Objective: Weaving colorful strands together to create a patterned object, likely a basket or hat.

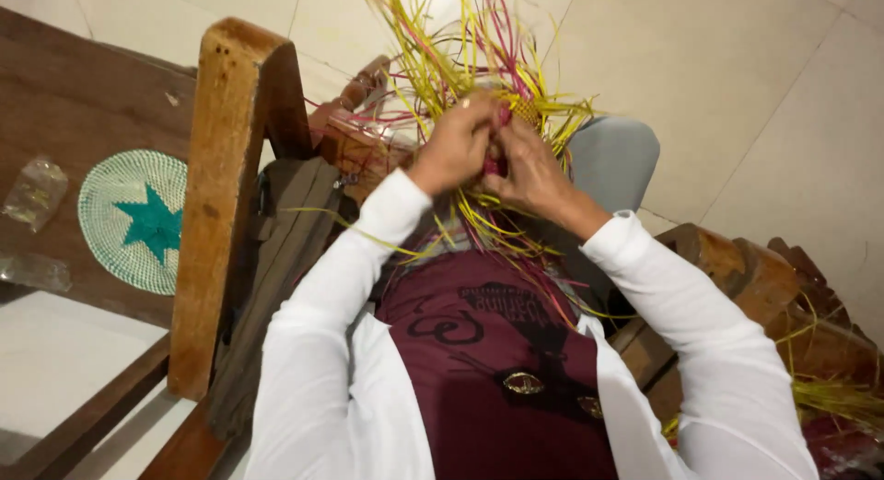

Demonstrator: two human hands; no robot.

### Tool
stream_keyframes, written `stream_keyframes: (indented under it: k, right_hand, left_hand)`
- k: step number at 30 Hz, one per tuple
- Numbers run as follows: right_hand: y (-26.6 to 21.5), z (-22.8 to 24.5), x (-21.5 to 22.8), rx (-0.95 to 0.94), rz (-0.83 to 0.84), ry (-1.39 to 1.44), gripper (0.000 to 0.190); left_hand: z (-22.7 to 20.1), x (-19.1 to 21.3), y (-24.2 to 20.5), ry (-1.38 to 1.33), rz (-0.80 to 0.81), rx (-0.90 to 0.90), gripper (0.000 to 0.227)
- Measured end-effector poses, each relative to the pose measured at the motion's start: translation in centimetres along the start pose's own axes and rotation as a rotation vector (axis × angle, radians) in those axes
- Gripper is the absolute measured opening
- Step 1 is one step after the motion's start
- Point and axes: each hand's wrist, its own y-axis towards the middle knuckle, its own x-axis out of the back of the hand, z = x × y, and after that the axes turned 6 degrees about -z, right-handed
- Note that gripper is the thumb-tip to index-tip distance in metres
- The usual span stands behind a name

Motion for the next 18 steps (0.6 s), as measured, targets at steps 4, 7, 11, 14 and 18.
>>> stream_keyframes:
  k: [4, 7, 11, 14, 18]
  right_hand:
    - [-1.4, -0.9, -1.3, -0.019, 0.047, -0.181, 0.049]
    - [-0.9, -0.3, -1.1, -0.038, 0.056, -0.172, 0.048]
    - [-0.1, 0.5, 0.0, -0.152, 0.067, -0.028, 0.032]
    - [-0.3, -0.5, -0.5, -0.156, -0.023, 0.122, 0.019]
    - [-0.2, 1.4, -1.5, -0.074, -0.037, 0.353, 0.027]
  left_hand:
    - [4.0, 0.4, 4.0, 0.125, 0.138, 0.617, 0.033]
    - [8.3, 1.1, 4.6, 0.147, -0.113, 0.488, 0.025]
    - [0.4, 3.1, 2.6, 0.167, -0.453, 0.19, 0.019]
    - [-4.1, 3.8, -1.3, 0.191, -0.486, 0.049, 0.016]
    - [-3.2, 3.1, -7.3, 0.161, -0.458, 0.175, 0.012]
